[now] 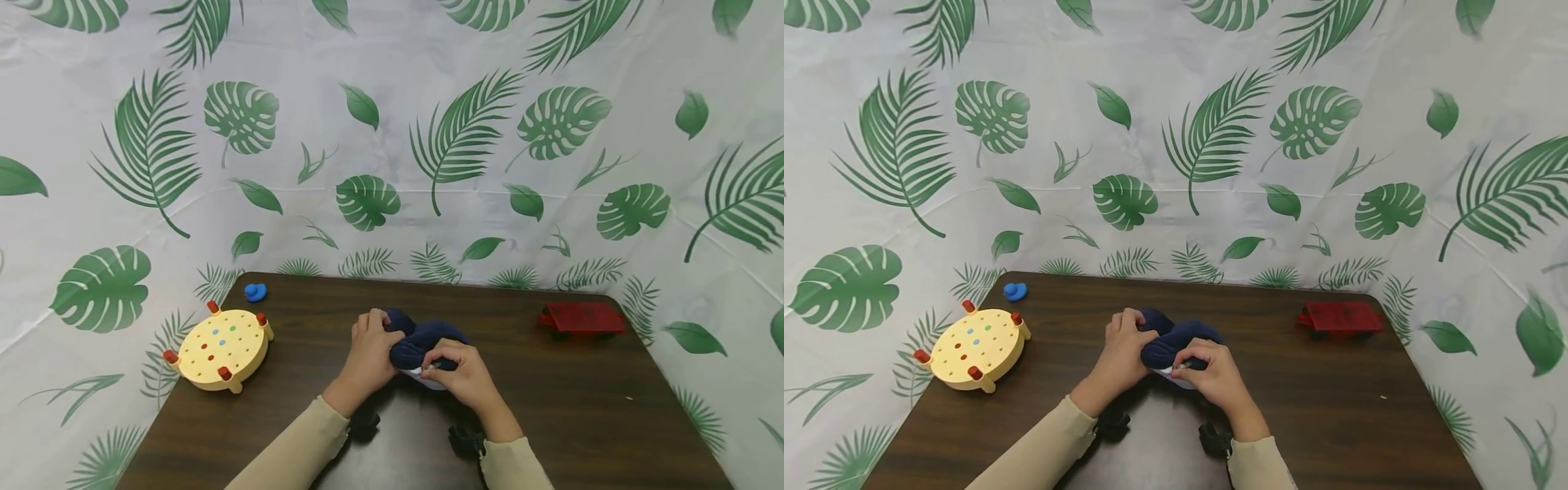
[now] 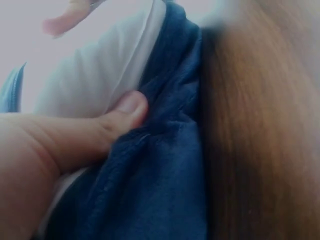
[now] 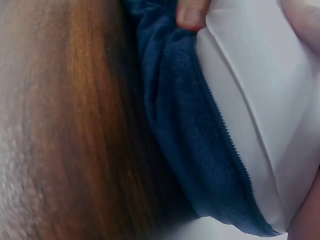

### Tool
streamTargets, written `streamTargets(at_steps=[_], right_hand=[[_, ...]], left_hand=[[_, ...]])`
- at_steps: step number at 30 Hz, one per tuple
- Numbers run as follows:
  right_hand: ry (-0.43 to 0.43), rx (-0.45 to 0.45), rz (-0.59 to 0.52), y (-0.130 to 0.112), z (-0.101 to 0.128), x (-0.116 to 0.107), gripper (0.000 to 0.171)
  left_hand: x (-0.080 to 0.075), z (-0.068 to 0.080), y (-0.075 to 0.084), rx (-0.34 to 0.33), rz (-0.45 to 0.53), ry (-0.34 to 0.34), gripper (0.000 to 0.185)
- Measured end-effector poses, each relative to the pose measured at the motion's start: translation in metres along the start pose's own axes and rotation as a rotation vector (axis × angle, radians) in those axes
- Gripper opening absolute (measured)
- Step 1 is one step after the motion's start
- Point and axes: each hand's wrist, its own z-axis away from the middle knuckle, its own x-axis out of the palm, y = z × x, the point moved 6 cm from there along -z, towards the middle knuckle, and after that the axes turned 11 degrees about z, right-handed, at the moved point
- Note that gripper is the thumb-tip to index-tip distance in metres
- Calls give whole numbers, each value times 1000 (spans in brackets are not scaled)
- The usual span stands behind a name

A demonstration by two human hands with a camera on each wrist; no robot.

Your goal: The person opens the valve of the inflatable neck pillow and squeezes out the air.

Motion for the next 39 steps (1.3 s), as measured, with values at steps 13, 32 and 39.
streamTargets(at_steps=[13, 32, 39], right_hand=[[-69, 84, 13, 6, 1, 2, 15], [-83, 105, -25, 9, 1, 3, 13], [-49, 49, -46, 9, 1, 4, 16]], left_hand=[[6, -1, -10, -80, 94, -69, 44], [6, 1, -10, -98, 74, -50, 41], [7, 1, -11, -112, 83, -70, 48]])
